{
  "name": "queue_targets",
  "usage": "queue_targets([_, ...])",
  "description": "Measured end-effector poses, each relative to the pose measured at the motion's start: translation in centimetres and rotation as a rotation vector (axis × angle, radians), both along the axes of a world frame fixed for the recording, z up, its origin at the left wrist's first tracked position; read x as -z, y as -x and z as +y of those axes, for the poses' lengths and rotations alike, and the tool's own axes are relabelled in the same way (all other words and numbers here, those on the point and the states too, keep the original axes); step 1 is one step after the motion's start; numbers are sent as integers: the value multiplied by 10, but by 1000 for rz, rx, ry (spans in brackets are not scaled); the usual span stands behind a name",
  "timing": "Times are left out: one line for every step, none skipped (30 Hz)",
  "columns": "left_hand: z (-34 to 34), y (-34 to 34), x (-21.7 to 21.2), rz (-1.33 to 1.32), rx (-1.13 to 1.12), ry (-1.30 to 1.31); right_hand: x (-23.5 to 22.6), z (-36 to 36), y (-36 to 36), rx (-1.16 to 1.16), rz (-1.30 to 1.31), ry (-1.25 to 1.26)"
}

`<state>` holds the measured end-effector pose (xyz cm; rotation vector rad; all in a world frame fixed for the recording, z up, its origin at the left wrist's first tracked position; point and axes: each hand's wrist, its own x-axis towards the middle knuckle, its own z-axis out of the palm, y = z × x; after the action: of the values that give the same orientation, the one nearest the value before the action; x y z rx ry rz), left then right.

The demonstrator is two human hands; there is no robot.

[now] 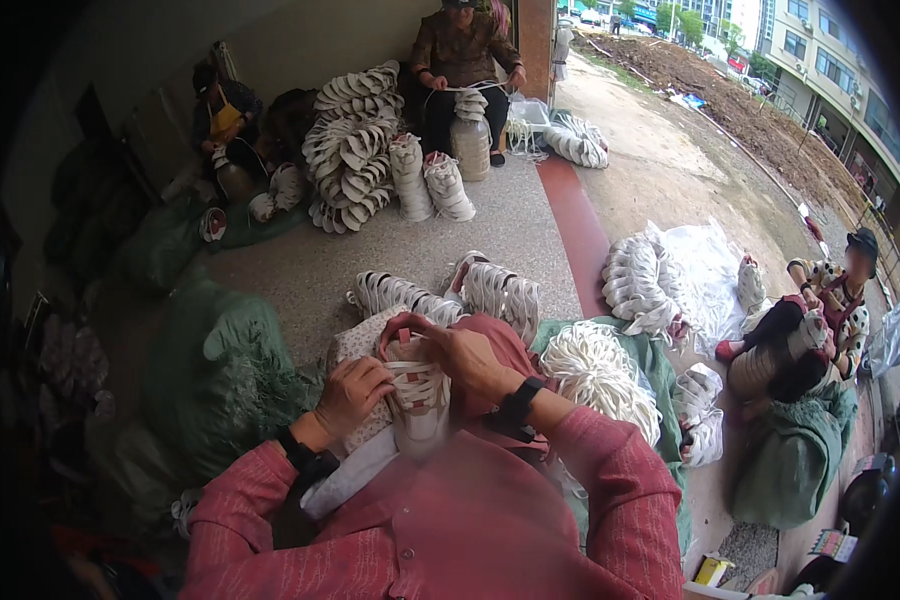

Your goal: The person sits on the floor and laces a white sneaker with a pink strap. They repeatedly thread a white lace through the eyelets, pull it tight, and adjust the fit. The task is performed on a single shoe resting on their lap.

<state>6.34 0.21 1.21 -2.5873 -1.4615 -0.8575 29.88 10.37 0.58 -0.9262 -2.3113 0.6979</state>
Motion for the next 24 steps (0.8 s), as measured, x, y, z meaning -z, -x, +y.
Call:
queue_targets([0, 0, -2, 18, 25, 4, -10, -6, 3, 9, -17, 15])
queue_targets([0, 0, -5, 37, 50, 9, -16, -9, 5, 17, -33, 30])
queue_targets([2, -2, -11, 57, 82, 11, -12, -7, 4, 10, -41, 9])
queue_targets([4, -3, -15, 89, 91, 12, -4, -3, 4, 4, -48, -10])
queue_targets([7, -4, -20, 120, 101, 13, 4, 1, 3, -3, -55, -29])
queue_targets([8, -4, -22, 151, 105, 14, 8, 3, 3, -21, -57, -65])
queue_targets([6, -6, -21, 133, 28, 64, 11, 5, 3, -40, -59, -101])
queue_targets([4, -11, -19, 116, -49, 114, 14, 7, 2, -57, -61, -137])
queue_targets([-1, -14, -16, 100, -133, 170, 13, 4, 5, -63, -64, -135])
queue_targets([-3, -17, -14, -11, -170, 286, 12, 4, 6, -67, -66, -132])
queue_targets([-4, -21, -12, -123, -207, 400, 10, 4, 6, -72, -68, -129])
queue_targets([-11, -22, -11, -235, -256, 517, 4, 0, 8, -58, -69, -61])
queue_targets([-12, -20, -16, -203, -237, 529, -4, -1, 9, -39, -72, 5])
queue_targets([-10, -17, -24, -171, -218, 542, -6, 0, 8, -20, -75, 72])
queue_targets([-5, -17, -33, -133, -183, 551, 11, 9, 1, -89, 183, 293])
queue_targets([0, -12, -35, -125, -151, 465, 10, 13, 1, -132, 325, 502])
queue_targets([4, -7, -35, -116, -120, 379, 10, 12, -5, -71, 321, 486])
queue_targets([11, -4, -37, -109, -85, 289, -1, 9, -9, -7, 313, 465])
queue_targets([16, -8, -48, -74, -61, 231, 5, 12, -17, -42, 323, 435])
queue_targets([27, -10, -48, -126, -9, 241, 15, 14, -24, -76, 332, 405])
queue_targets([38, -13, -44, -180, 47, 253, 23, 14, -29, -106, 340, 377])
queue_targets([47, -16, -38, -233, 98, 260, 28, 12, -30, -88, 301, 393])
queue_targets([54, -20, -33, -263, 110, 300, 33, 10, -31, -70, 261, 408])
queue_targets([61, -23, -28, -291, 121, 341, 30, 8, -29, -52, 223, 425])
